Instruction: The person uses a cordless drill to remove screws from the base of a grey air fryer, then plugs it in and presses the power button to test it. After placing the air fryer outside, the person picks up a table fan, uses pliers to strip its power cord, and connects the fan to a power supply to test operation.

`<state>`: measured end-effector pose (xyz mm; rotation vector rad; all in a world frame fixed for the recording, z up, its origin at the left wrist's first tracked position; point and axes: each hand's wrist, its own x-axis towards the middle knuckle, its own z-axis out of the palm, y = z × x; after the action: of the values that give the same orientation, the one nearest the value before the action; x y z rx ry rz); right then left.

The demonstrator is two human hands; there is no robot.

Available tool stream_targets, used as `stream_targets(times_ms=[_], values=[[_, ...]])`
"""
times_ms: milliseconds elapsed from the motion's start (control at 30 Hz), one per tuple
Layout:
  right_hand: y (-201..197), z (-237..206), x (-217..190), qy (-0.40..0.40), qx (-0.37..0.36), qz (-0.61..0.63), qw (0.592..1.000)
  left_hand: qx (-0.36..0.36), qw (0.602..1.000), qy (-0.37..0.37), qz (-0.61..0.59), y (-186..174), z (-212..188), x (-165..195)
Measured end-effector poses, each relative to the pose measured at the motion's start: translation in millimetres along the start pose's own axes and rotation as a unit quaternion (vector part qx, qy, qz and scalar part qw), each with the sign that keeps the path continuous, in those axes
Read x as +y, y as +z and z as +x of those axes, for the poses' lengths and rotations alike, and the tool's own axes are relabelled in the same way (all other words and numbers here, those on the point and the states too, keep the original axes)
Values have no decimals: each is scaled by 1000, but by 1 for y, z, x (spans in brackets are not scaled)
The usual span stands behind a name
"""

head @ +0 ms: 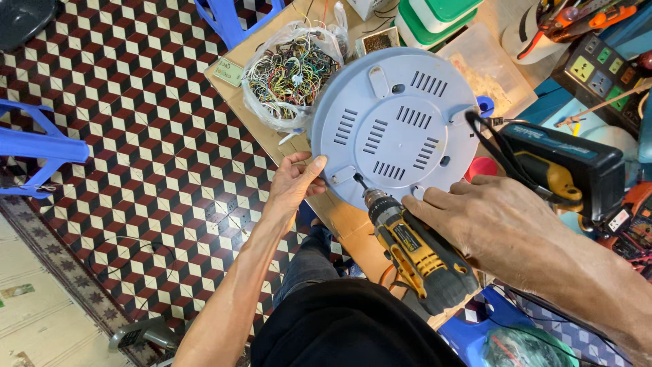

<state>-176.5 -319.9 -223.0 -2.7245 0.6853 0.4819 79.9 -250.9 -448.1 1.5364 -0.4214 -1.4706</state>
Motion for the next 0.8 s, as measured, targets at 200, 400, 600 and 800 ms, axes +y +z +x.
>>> stream_targets(times_ms=[200,400,600,800], values=[[21,-7,36,54,-107,-74,990,-12,999,17,-30,15,26,-19],[78,-134,44,214,111,139,961,-7,999,30,-43,57,29,-44],[217,-250,30,464,402,438,656,55,996,69,-14,98,-1,-49],[398,-258,53,440,517,664,312,113,989,87,-39,121,-47,-113]])
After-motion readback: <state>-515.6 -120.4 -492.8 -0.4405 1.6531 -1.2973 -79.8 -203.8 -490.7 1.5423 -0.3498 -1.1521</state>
